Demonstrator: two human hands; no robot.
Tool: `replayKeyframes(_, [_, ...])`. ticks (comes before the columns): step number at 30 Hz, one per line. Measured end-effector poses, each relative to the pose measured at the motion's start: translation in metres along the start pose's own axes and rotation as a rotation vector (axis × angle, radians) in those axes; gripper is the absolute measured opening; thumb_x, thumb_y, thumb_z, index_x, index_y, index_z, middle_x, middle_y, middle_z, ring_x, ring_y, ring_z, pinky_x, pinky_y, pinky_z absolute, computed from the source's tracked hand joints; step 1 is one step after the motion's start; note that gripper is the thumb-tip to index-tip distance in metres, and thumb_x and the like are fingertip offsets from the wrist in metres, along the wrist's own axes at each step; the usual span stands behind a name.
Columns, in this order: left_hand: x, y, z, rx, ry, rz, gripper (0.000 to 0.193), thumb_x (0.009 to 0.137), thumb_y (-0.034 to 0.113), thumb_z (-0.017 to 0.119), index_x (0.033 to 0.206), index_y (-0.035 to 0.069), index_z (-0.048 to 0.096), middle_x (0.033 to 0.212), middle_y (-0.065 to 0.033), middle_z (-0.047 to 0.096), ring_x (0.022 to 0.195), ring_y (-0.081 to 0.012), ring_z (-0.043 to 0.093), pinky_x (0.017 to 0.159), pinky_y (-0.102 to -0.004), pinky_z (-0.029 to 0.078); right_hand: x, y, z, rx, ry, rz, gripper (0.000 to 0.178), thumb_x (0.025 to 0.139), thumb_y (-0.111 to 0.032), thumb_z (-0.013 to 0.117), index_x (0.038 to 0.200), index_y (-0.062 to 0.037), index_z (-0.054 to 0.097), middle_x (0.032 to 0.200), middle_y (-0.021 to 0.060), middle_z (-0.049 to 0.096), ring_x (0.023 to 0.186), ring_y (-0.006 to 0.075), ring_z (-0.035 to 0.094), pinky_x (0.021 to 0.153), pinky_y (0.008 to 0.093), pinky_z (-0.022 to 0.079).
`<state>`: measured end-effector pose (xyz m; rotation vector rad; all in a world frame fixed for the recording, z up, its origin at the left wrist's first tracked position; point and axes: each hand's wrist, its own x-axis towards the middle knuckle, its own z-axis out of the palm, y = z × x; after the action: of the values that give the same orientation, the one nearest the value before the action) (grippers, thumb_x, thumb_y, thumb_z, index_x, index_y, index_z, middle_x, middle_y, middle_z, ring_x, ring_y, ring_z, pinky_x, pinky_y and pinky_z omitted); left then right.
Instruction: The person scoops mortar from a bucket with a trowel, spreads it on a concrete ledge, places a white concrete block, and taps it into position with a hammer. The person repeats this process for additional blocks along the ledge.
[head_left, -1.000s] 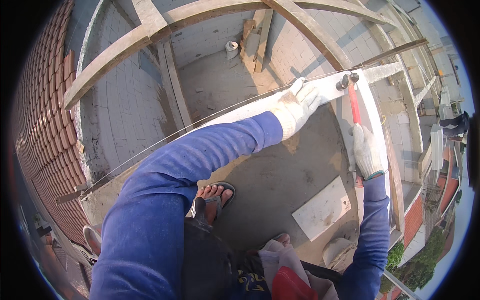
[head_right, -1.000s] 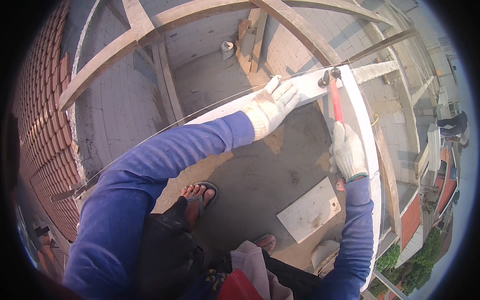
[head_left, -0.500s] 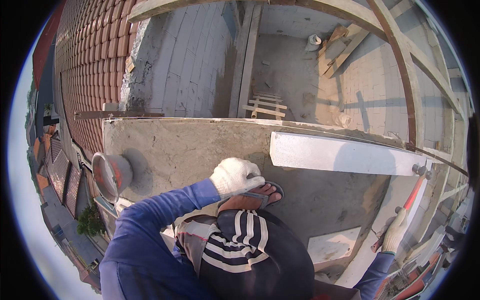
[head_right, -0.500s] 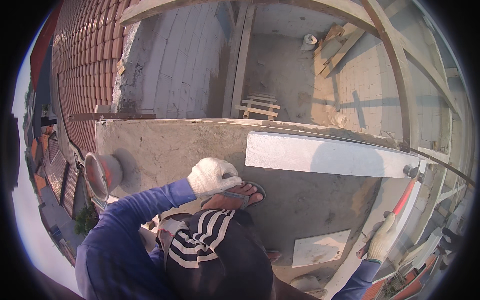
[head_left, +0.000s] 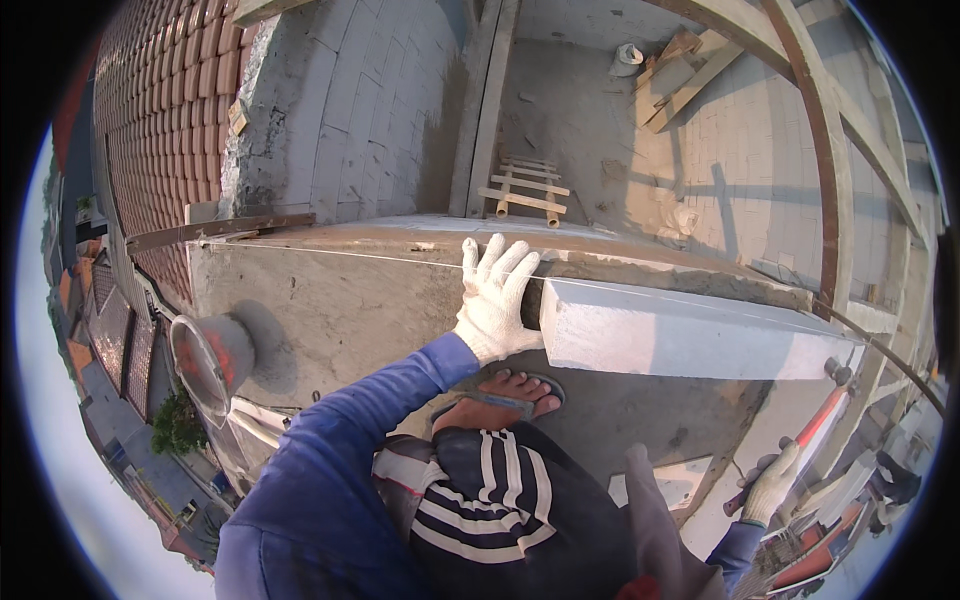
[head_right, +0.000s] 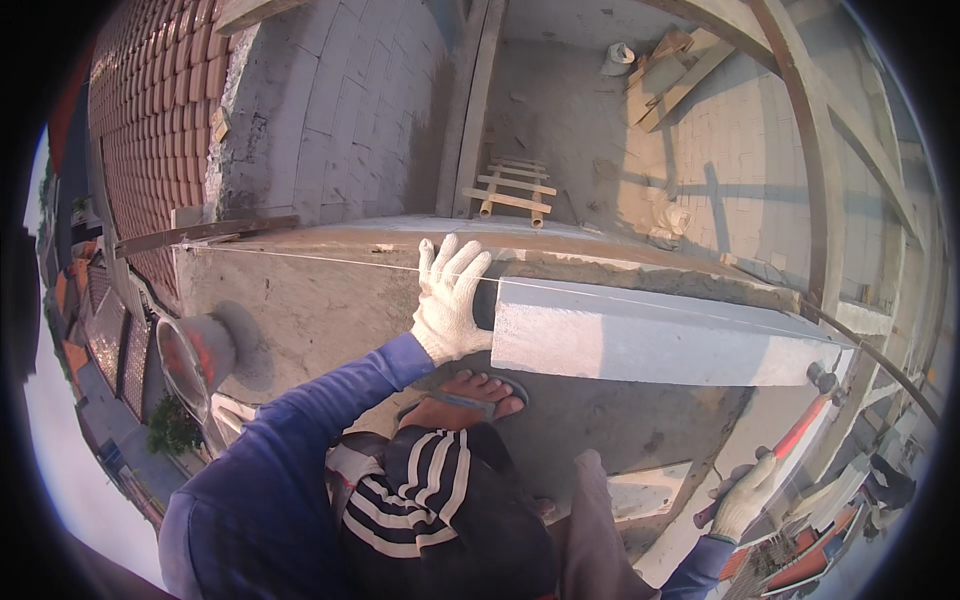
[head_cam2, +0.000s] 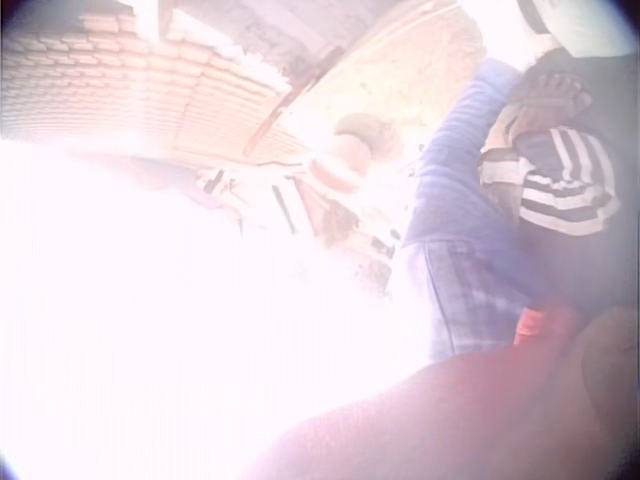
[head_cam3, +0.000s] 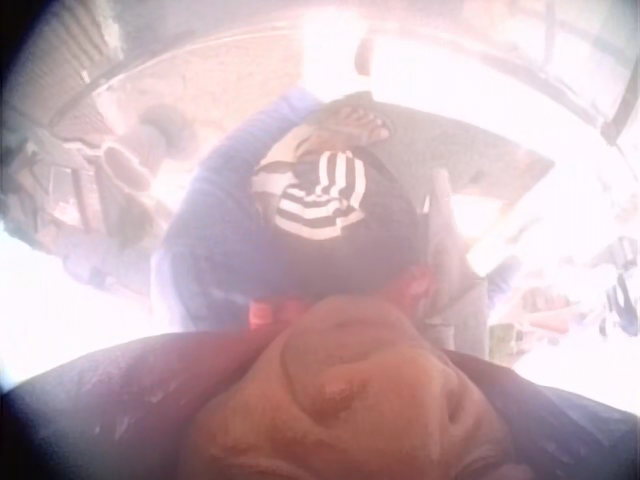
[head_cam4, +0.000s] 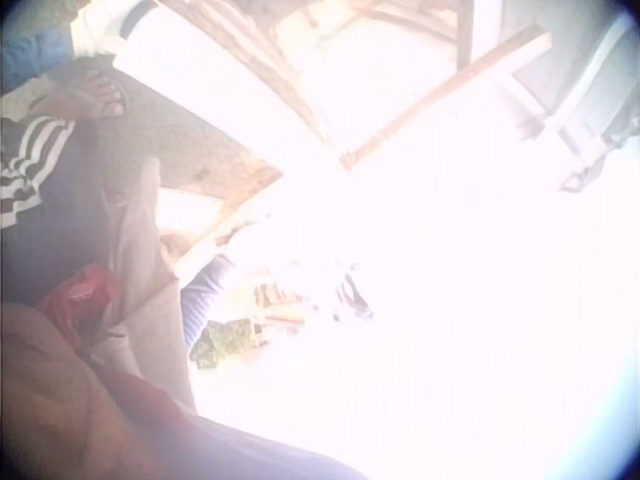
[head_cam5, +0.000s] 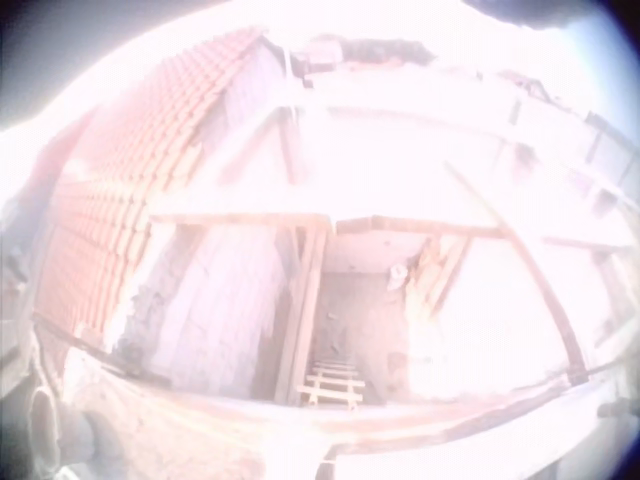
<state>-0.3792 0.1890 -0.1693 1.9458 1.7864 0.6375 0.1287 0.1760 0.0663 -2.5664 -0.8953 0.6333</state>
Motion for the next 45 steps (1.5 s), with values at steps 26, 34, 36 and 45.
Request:
replayKeyframes(26, [0.012, 0.014, 0.01, -0.137, -0.121, -0.054, 0.113, 0.065, 0.059, 0.105, 0.156, 0.01, 0.06, 0.163, -0.0207, 0.06, 0.164, -0.0523, 0.039, 0.133, -0.0597, 0.038, -0.15, -0.089, 0.059, -0.409, -0.577, -0.874, 0.03, 0.109, -0.025, 0.072, 0.133, -0.0068, 0.068, 0.088, 0.0225, 0.074, 0.082, 0.0459, 0.077, 0.069, 0.0505, 0.058])
replayKeyframes(34, [0.014, 0.002, 0.006, 0.06, -0.188, 0.01, 0.096, 0.077, 0.061, 0.094, 0.153, 0.011, 0.063, 0.151, -0.0165, 0.069, 0.139, -0.0355, 0.066, 0.115, -0.0468, 0.054, -0.135, -0.064, 0.05, -0.003, -0.319, -1.219, 0.02, 0.112, -0.024, 0.07, 0.123, -0.0086, 0.075, 0.087, 0.0208, 0.072, 0.08, 0.0405, 0.07, 0.073, 0.0504, 0.056])
replayKeyframes(36, [0.009, 0.022, 0.041, 0.122, -0.289, 0.052, 0.09, 0.087, 0.067, 0.075, 0.156, 0.011, 0.062, 0.156, -0.0176, 0.065, 0.146, -0.0368, 0.061, 0.121, -0.0502, 0.047, -0.122, -0.041, 0.05, -0.109, -0.079, -1.35, 0.024, 0.112, -0.029, 0.068, 0.121, -0.008, 0.075, 0.093, 0.0202, 0.075, 0.085, 0.0396, 0.072, 0.077, 0.0489, 0.058])
replayKeyframes(45, [-0.156, 0.057, 0.08, 0.638, -0.547, 0.125, 0.087, 0.114, 0.075, 0.033, 0.167, 0.009, 0.054, 0.169, -0.0235, 0.056, 0.162, -0.0439, 0.045, 0.133, -0.0621, 0.03, -0.091, -0.017, 0.09, -0.087, -0.038, -1.405, 0.034, 0.115, -0.037, 0.059, 0.118, -0.009, 0.078, 0.101, 0.0151, 0.079, 0.094, 0.0397, 0.077, 0.084, 0.0512, 0.062])
